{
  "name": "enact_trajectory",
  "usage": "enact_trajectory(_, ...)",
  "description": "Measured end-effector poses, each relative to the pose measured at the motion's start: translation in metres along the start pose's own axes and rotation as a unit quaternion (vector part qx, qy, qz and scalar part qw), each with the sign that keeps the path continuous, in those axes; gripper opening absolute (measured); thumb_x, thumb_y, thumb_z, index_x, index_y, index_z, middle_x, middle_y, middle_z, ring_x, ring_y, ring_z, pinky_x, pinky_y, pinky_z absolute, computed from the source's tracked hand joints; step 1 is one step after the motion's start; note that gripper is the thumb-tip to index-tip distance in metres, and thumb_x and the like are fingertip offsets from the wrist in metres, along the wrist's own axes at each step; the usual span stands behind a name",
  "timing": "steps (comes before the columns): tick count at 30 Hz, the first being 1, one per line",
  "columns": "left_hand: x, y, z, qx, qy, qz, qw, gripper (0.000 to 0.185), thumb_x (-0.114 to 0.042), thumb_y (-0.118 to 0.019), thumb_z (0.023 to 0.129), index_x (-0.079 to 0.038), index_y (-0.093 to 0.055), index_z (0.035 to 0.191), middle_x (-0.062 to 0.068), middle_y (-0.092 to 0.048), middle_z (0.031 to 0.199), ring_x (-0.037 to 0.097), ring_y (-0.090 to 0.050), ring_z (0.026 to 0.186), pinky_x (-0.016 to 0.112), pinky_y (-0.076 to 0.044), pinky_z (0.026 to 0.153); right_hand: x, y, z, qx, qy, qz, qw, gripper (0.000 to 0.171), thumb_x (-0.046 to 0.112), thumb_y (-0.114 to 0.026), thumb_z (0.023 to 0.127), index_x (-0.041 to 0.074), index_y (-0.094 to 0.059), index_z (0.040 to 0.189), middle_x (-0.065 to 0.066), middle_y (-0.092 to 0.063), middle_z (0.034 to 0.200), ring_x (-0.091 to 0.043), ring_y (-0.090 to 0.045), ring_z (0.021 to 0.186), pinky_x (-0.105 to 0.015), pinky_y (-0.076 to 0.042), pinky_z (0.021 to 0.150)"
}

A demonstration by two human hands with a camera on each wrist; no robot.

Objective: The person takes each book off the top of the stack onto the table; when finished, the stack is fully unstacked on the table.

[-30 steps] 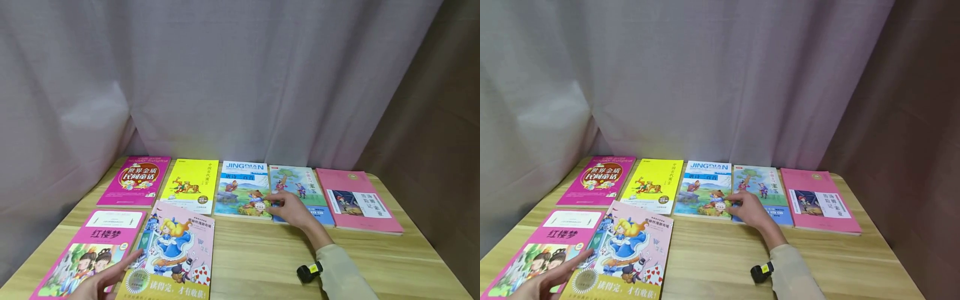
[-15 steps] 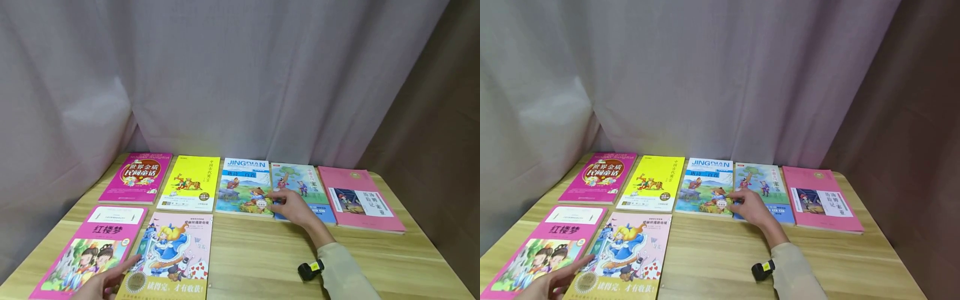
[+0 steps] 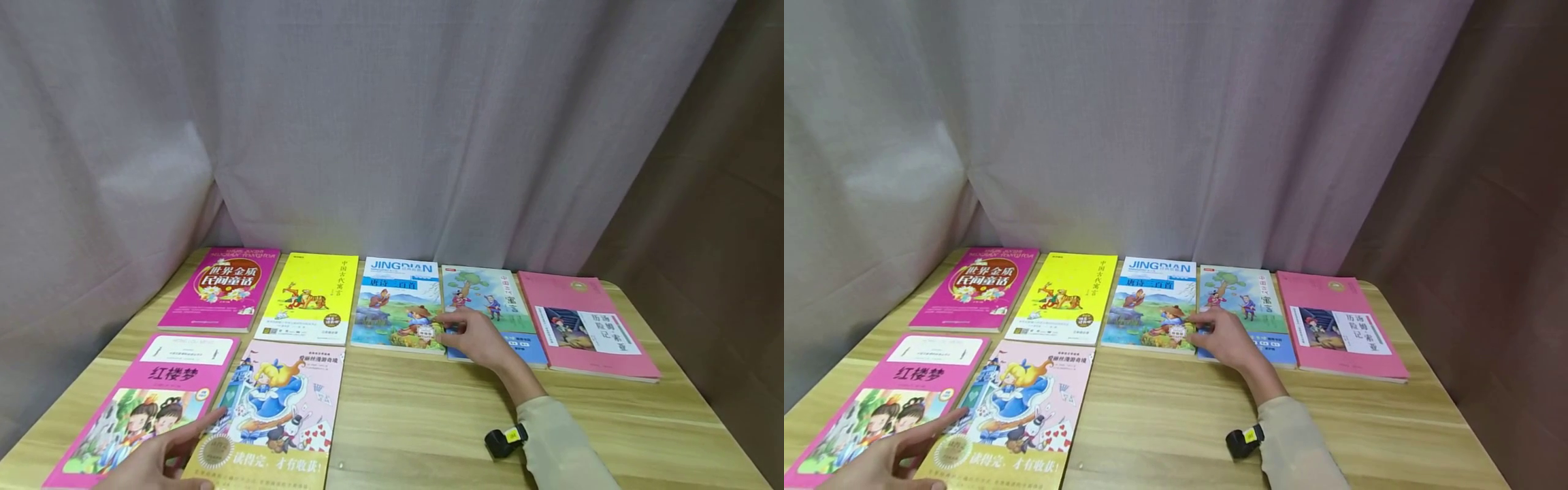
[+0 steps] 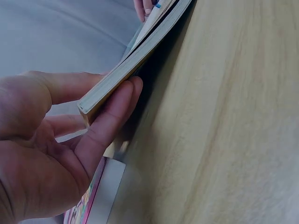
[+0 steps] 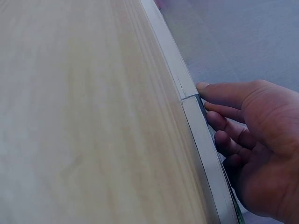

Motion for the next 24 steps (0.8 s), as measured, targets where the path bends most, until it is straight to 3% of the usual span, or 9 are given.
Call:
enact_trajectory(9, -0.006, -0.002, 0.001, 0.01, 0.003, 0.032, 0.9994, 0.099, -0.021, -0.081, 0.093, 0.002, -0.017, 0.165, 0.017, -0.068, 0.129, 0.022, -0.062, 0.103, 0.028, -0.059, 0.08, -0.003, 0.0, -0.002, 0.002, -0.001, 0.001, 1.0, 0.039, 0.018, -0.077, 0.097, 0.005, -0.073, 0.133, -0.011, -0.068, 0.118, -0.02, -0.051, 0.085, -0.035, -0.044, 0.071)
enact_trajectory(16, -0.005, 0.002, -0.002, -0.003, 0.032, 0.081, 0.9962, 0.096, -0.032, -0.08, 0.095, 0.0, -0.023, 0.165, 0.005, -0.066, 0.12, 0.021, -0.063, 0.1, 0.031, -0.06, 0.08, -0.004, -0.001, -0.003, 0.001, -0.004, 0.001, 1.0, 0.039, 0.019, -0.077, 0.097, 0.007, -0.073, 0.133, -0.011, -0.069, 0.12, -0.02, -0.053, 0.089, -0.034, -0.046, 0.075)
enact_trajectory(20, -0.013, 0.015, -0.01, -0.03, 0.031, 0.166, 0.9851, 0.089, -0.041, -0.077, 0.096, 0.0, -0.033, 0.163, 0.002, -0.066, 0.113, 0.019, -0.063, 0.091, 0.028, -0.053, 0.071, -0.003, -0.001, -0.003, 0.001, 0.001, -0.002, 1.0, 0.038, 0.018, -0.077, 0.097, 0.007, -0.074, 0.133, -0.011, -0.069, 0.12, -0.02, -0.054, 0.09, -0.035, -0.047, 0.075)
enact_trajectory(24, -0.029, 0.029, -0.021, -0.075, 0.044, 0.24, 0.9669, 0.089, -0.044, -0.077, 0.095, -0.002, -0.037, 0.162, 0.0, -0.069, 0.112, 0.018, -0.063, 0.083, 0.029, -0.053, 0.068, -0.002, -0.001, -0.003, -0.002, 0.001, -0.003, 1.0, 0.038, 0.017, -0.078, 0.096, 0.008, -0.074, 0.133, -0.01, -0.069, 0.118, -0.02, -0.053, 0.087, -0.035, -0.046, 0.074)
Point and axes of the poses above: each hand's wrist, its own z-axis towards the middle knuckle, its own y-axis out of the back of the hand, x = y × z, the point moved 10 cm from there along z, towards the middle knuckle
